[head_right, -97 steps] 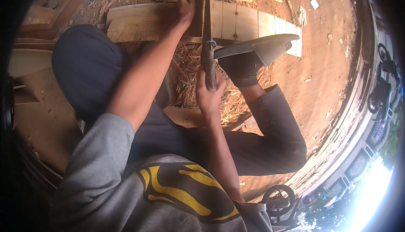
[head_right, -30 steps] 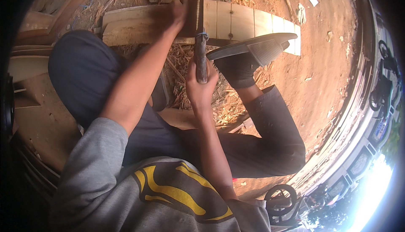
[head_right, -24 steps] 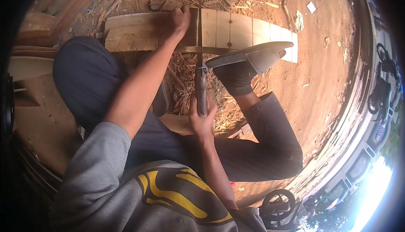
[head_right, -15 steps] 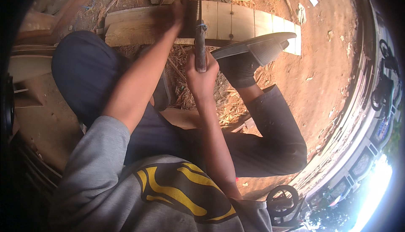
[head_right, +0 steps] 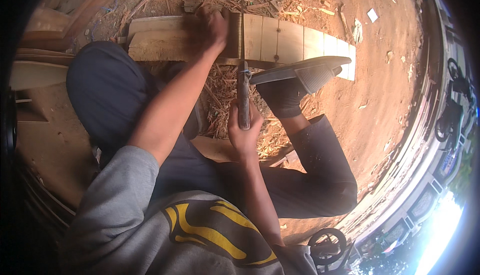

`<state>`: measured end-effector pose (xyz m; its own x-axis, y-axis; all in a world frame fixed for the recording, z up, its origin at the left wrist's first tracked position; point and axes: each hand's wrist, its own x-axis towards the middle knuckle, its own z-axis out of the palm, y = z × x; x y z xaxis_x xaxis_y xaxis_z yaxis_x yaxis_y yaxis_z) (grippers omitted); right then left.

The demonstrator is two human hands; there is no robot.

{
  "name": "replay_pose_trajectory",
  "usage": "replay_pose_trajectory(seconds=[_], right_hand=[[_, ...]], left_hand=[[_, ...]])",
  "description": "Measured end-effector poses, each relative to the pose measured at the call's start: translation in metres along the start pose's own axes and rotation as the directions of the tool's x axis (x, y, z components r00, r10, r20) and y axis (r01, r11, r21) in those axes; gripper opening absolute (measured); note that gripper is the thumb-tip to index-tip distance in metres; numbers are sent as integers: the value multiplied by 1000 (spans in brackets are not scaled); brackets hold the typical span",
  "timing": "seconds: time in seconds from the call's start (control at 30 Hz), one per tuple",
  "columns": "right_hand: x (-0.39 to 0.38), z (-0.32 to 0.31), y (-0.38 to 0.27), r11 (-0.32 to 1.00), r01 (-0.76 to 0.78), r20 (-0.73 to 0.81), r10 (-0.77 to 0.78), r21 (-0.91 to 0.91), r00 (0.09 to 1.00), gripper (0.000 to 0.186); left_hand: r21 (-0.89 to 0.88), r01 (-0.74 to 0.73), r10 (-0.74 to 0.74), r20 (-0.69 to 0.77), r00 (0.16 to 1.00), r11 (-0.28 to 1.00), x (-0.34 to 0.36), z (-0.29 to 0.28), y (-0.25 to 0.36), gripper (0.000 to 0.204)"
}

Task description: The person sits on the ground and uses a hand saw to cut a piece of wood. They hold the wood with their left hand and saw with their right hand, making several cuts along the wood's length.

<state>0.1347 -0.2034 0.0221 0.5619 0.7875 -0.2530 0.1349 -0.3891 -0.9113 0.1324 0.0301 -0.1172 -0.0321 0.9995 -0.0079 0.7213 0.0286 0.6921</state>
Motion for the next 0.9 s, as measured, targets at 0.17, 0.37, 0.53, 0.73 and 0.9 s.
replay_pose_trajectory(seconds=[0.17, 0.37, 0.53, 0.73, 0.9], right_hand=[[10, 5, -14, 999, -24, 19, 23, 25, 1000, 11], [-6, 11, -7, 993, -57, 11, 56, 99, 998, 11], [-30, -8, -3, 999, -48, 2, 48, -26, 999, 14], [9, 1, -20, 989, -117, 52, 113, 86, 992, 15], [-24, -18, -7, 994, -106, -2, 106, 28, 994, 14]], left_hand=[[-28, 56, -56, -5, 998, 998, 1, -1, -1, 47], [-3, 91, -91, 91, 992, 996, 9, 16, -14, 48], [-37, 144, -138, 147, 979, 989, 3, -4, 3, 49], [-32, 44, -47, -74, 996, 999, 8, 29, -17, 47], [-76, 191, -179, 139, 974, 979, -6, -18, 29, 44]])
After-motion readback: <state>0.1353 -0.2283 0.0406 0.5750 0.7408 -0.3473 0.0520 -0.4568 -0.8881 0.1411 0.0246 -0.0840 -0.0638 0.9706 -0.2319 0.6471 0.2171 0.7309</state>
